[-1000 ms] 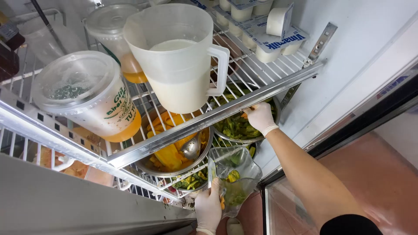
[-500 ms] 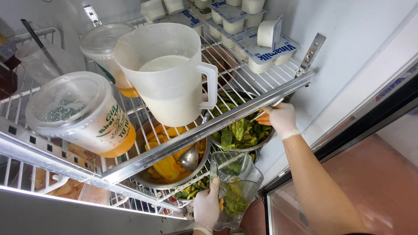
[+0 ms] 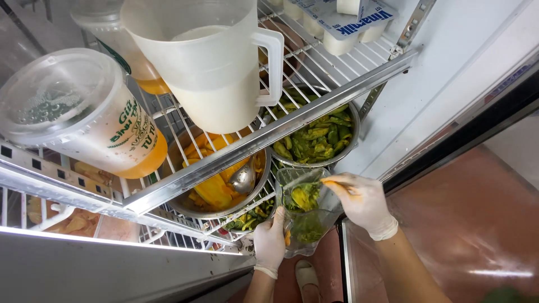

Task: Preparing a fruit smoothie by gathering ingredients from a refrigerator and freezer, mixing them in a blender, and pouring the finished product into a glass.

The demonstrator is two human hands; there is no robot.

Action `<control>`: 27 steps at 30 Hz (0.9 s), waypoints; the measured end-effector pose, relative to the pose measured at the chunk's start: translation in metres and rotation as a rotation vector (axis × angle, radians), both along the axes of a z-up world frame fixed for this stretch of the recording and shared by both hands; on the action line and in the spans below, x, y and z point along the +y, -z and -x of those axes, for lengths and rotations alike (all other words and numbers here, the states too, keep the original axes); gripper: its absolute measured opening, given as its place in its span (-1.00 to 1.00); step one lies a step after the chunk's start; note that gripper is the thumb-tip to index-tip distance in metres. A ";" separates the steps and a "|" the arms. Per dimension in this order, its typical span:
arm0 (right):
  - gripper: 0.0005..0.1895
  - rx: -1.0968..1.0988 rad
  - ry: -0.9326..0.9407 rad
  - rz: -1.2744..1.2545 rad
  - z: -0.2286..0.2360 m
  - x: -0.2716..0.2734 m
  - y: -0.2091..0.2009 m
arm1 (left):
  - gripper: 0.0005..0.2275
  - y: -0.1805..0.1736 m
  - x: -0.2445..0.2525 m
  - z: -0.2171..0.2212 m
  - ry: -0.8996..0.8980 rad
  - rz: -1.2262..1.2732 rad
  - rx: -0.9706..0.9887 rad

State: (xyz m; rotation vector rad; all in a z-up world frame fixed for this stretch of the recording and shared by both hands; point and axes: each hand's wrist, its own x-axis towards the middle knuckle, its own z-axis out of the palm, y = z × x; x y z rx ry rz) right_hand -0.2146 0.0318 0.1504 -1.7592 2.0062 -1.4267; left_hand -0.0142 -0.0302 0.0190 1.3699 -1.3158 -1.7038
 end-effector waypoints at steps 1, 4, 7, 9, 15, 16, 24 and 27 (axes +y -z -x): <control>-0.89 0.003 -0.003 -0.001 0.005 0.001 0.002 | -0.42 0.005 0.000 0.002 -0.003 -0.001 0.003; -0.91 -0.151 0.068 0.169 0.018 0.002 0.011 | -0.47 0.028 0.005 0.000 -0.019 0.009 0.148; -0.88 -0.437 0.145 0.296 0.040 -0.018 0.015 | -0.50 0.056 0.008 0.002 -0.013 0.212 0.150; -0.85 -0.658 0.223 0.379 0.056 -0.042 0.017 | -0.53 0.071 0.020 0.000 0.006 0.005 0.331; -0.63 0.034 0.150 -0.053 0.069 -0.099 0.042 | -0.62 0.060 0.071 -0.047 -0.001 0.227 0.219; -0.63 0.032 0.162 -0.053 0.059 -0.084 0.027 | -0.62 0.056 0.071 -0.054 0.011 0.226 0.219; -0.73 -0.296 0.735 -0.019 -0.041 0.109 0.175 | -0.60 0.065 0.134 -0.185 0.204 0.301 0.252; -0.64 -0.075 0.655 -0.743 -0.114 0.204 0.299 | -0.59 0.061 0.180 -0.257 0.180 0.229 0.139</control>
